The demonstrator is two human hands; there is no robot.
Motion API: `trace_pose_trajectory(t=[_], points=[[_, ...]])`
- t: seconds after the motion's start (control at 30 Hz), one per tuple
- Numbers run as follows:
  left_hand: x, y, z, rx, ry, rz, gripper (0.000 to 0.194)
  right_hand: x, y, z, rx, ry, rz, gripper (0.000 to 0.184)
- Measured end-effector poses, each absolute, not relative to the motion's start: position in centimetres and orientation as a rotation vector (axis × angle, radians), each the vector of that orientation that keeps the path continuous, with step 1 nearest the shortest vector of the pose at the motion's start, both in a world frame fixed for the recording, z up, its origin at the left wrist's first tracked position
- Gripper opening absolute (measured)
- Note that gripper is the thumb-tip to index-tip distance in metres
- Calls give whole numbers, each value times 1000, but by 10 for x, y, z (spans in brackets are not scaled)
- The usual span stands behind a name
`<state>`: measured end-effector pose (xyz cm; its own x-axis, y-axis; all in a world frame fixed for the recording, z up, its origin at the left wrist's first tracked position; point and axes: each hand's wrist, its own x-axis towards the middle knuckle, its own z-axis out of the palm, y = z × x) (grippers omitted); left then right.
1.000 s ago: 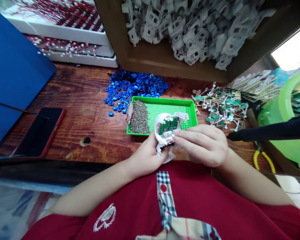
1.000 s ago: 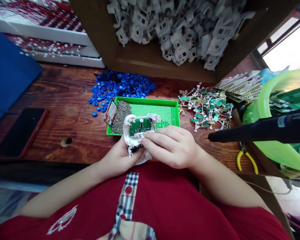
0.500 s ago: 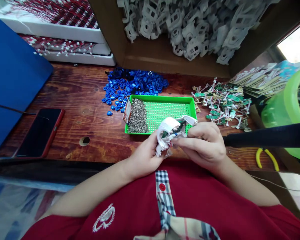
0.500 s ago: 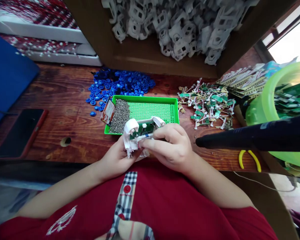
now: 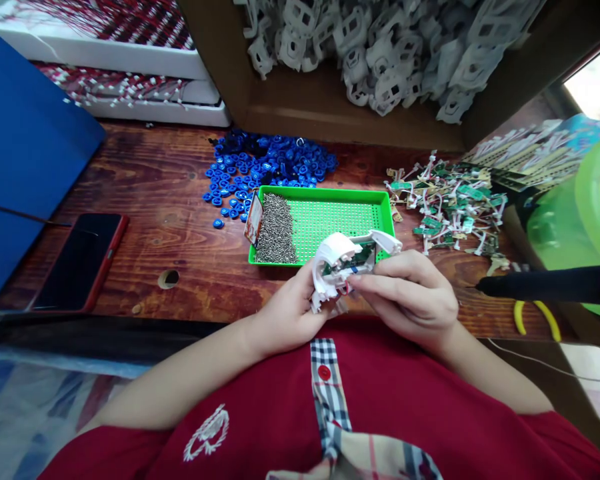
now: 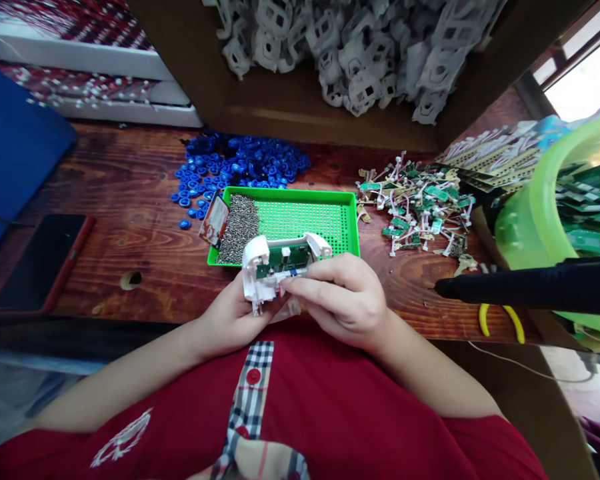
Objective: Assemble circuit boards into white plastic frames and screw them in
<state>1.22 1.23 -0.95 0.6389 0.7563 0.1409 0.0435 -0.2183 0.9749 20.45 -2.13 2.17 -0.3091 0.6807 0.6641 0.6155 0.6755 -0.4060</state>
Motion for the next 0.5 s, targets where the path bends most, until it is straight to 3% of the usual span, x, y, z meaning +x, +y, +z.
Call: trace_pose_trajectory(t=[0.5], points=[[13,13,-11,1735,641,769,46,207,-24,14,-977,-2055,64,29]])
